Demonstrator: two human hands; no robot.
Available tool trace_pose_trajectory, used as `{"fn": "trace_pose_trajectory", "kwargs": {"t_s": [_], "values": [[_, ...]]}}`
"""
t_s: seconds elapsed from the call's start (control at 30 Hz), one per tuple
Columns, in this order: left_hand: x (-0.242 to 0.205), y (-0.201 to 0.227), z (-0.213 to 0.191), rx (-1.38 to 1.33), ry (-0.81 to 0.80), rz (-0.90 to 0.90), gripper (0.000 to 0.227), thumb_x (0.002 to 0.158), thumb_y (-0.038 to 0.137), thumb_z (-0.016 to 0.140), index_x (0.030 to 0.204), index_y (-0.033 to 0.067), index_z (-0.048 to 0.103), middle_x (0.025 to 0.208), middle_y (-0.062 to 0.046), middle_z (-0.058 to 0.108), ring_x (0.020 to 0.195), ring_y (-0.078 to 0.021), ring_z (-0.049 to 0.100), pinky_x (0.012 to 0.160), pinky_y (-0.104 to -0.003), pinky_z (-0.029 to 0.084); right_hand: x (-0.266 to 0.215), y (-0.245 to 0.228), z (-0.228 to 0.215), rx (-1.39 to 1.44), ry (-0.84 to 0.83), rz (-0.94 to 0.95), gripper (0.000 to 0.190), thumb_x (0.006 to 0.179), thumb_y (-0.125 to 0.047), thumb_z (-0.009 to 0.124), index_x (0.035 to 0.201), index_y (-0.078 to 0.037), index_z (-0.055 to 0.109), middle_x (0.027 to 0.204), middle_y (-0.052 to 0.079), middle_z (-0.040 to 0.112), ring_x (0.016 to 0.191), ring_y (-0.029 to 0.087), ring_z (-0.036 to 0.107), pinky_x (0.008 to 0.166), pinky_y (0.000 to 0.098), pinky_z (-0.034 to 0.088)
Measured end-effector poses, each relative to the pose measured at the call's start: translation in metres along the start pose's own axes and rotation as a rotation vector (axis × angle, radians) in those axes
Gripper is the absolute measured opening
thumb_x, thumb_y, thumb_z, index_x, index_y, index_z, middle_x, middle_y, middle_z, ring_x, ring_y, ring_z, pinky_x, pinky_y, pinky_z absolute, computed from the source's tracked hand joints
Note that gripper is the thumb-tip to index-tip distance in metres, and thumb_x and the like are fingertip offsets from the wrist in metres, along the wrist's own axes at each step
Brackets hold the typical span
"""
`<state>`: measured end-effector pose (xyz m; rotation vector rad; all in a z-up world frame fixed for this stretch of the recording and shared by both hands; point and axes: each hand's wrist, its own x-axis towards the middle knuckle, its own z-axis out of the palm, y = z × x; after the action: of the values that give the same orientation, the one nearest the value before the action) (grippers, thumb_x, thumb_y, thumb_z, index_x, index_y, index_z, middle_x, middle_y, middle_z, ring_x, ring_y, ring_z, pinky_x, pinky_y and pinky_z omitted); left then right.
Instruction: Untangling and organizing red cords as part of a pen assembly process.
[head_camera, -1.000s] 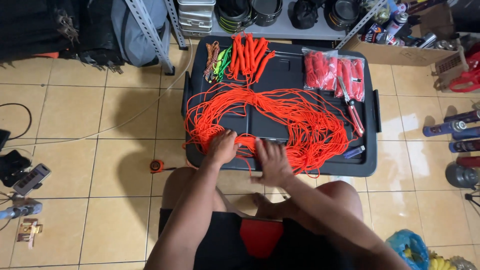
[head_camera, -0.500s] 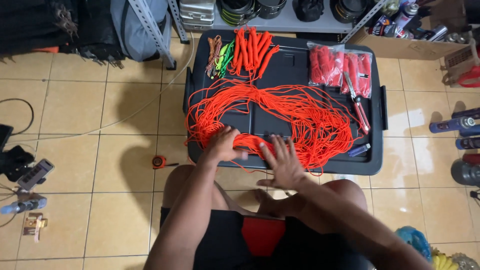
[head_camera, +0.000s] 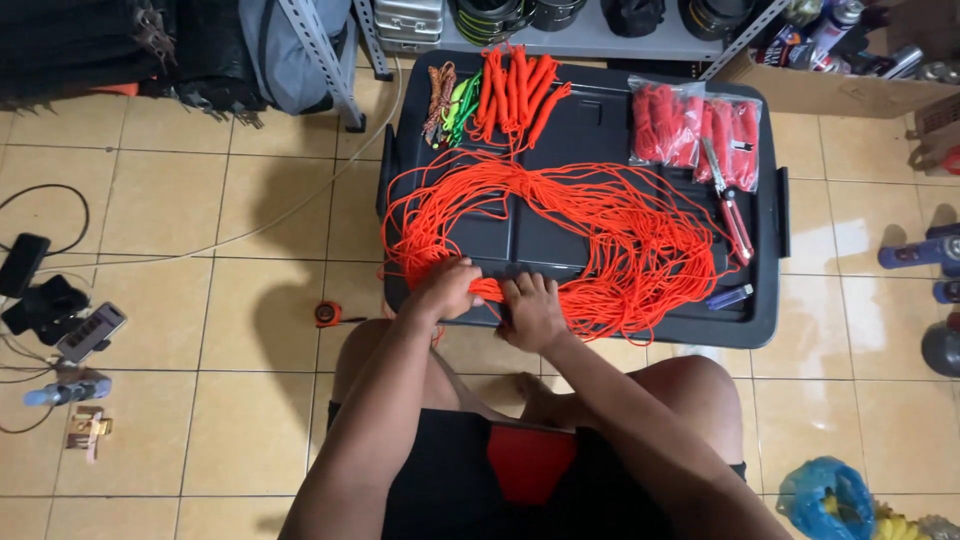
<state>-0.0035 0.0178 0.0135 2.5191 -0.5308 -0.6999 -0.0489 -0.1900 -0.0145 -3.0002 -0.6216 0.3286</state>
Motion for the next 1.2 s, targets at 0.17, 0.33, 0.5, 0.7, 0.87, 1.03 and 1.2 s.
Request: {"fn": "trace_pose_trajectory", "kwargs": {"t_s": [0.17,0.33,0.5,0.7,0.87,1.03,1.2], "values": [[0.01,-0.011,0.014,0.038,0.102,0.04,0.032,0.088,0.028,0.076,0.109,0.0068,0.068,0.11,-0.015,0.063,0.116,-0.0379,0.061,0.1,-0.048,0.052,0.04,0.033,0.002,0.161,-0.187,-0.01,0.062,0.051,-0.072,0.074,0.09,-0.025,0.078,0.094,-0.003,0.078,0.096,0.023,0.074,0.083,0.0441,0.052],[0.019,-0.02,0.021,-0.071,0.156,0.03,0.032,0.09,0.018,0.073,0.117,0.0037,0.064,0.11,-0.017,0.063,0.117,-0.0399,0.06,0.102,-0.049,0.05,0.048,0.034,-0.034,0.307,-0.321,-0.002,0.042,0.075,-0.044,0.078,0.094,-0.006,0.078,0.091,0.02,0.077,0.096,0.041,0.074,0.085,0.0499,0.058],[0.017,-0.016,0.015,-0.086,0.183,0.055,0.034,0.091,0.023,0.073,0.118,0.0053,0.062,0.112,-0.018,0.064,0.117,-0.0406,0.059,0.104,-0.049,0.049,0.036,0.047,-0.055,0.374,-0.321,-0.049,0.051,0.081,-0.028,0.072,0.124,-0.002,0.066,0.095,0.028,0.074,0.101,0.047,0.072,0.088,0.0574,0.057],[0.003,0.001,0.004,0.027,0.162,0.07,0.024,0.084,0.017,0.075,0.105,0.0066,0.068,0.107,-0.016,0.063,0.111,-0.0405,0.059,0.099,-0.049,0.051,0.012,0.053,-0.113,0.454,-0.451,-0.139,0.055,0.076,-0.035,0.078,0.115,0.002,0.069,0.1,0.031,0.074,0.105,0.051,0.069,0.089,0.0592,0.055],[0.017,-0.007,0.025,0.099,0.161,0.003,0.028,0.082,0.018,0.075,0.106,0.007,0.068,0.107,-0.012,0.06,0.112,-0.0372,0.058,0.095,-0.048,0.051,0.017,0.079,-0.114,0.167,-0.487,-0.06,0.038,0.072,-0.03,0.078,0.094,0.002,0.08,0.091,0.024,0.077,0.099,0.042,0.074,0.082,0.0491,0.06],[0.022,-0.001,0.03,0.139,0.201,-0.062,0.03,0.079,0.013,0.073,0.107,0.0064,0.067,0.111,-0.012,0.061,0.112,-0.0353,0.058,0.094,-0.047,0.05,0.037,0.152,-0.053,-0.175,-0.238,0.04,0.032,0.077,-0.025,0.066,0.106,-0.011,0.074,0.098,0.014,0.074,0.102,0.035,0.072,0.087,0.0473,0.052],[0.018,0.009,0.03,0.189,0.271,-0.115,0.029,0.078,0.01,0.072,0.106,0.0058,0.067,0.11,-0.012,0.062,0.112,-0.0342,0.058,0.095,-0.046,0.049,0.03,0.167,-0.018,-0.287,0.07,-0.008,0.046,0.085,-0.026,0.062,0.131,-0.02,0.059,0.128,0.008,0.062,0.125,0.03,0.058,0.107,0.0439,0.041]]}}
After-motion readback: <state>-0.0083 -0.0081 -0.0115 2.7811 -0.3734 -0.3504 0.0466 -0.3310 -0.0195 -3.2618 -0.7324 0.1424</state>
